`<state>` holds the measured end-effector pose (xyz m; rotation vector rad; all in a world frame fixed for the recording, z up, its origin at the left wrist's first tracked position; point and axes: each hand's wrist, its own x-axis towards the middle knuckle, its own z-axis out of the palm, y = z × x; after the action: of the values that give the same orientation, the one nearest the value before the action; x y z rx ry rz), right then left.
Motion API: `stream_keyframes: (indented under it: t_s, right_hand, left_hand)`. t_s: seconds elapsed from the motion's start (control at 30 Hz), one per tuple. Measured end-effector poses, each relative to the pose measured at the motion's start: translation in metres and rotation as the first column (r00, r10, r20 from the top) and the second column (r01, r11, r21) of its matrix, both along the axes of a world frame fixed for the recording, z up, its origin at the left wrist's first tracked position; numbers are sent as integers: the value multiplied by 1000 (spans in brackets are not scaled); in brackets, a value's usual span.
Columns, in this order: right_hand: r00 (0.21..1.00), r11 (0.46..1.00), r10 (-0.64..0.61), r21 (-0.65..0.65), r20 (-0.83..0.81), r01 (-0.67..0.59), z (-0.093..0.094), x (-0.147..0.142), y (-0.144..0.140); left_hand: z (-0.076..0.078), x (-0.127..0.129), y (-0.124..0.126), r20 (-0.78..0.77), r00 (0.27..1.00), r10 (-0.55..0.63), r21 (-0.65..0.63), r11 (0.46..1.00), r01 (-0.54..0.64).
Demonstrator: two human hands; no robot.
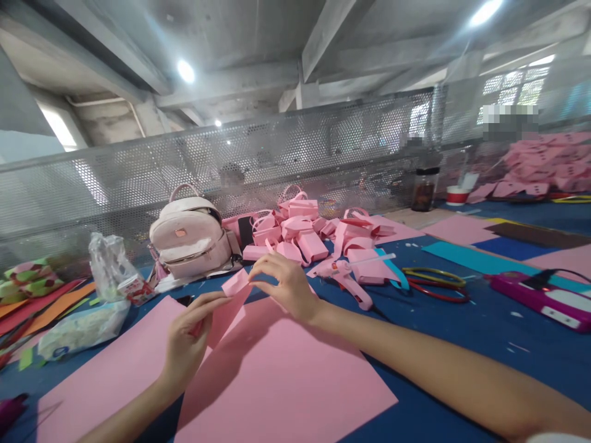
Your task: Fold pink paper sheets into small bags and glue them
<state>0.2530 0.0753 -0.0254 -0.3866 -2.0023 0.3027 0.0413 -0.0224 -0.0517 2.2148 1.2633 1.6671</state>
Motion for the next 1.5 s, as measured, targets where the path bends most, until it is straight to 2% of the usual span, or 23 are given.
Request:
stream_keyframes:
  t_s: [0.1, 0.33, 0.57, 0.7, 0.87, 1.1, 1.23, 1.37, 1.5]
  right_hand:
    - [999, 999, 11, -33, 30, -10, 0, 0, 3]
    - [980, 989, 140, -68, 142, -132, 6, 3, 9]
    - [986, 987, 138, -100, 98, -128, 2, 2, 10]
    - [989, 983, 130, -139, 74, -119, 1, 2, 13]
    - [989, 974, 132, -191, 61, -118, -1, 3, 18]
    - [988, 968, 138, -222, 67, -120, -1, 6, 20]
    - [989, 968, 133, -223, 69, -115, -1, 7, 22]
    - [987, 969, 135, -218, 84, -114, -1, 9, 23]
    - [982, 970, 138, -216, 131, -107, -1, 8, 24]
  left_hand:
    - [0, -1, 0, -17, 1000, -8, 16, 1000, 9]
    - [-1, -6, 4, -57, 998, -20, 53, 998, 23]
    - [-6, -9, 5, 10, 998, -56, 0, 998, 56]
    - [-8, -10, 6, 102, 994, -49, -52, 997, 54]
    - [-8, -11, 11, 135, 986, -100, -145, 982, 120]
    - [-11, -26, 25, -42, 986, -164, -111, 981, 158]
    - [-13, -33, 27, -170, 959, -225, -64, 974, 218]
    - [-19, -34, 29, -249, 937, -245, -34, 969, 245]
    - [-25, -37, 35, -328, 895, -302, -1, 948, 319]
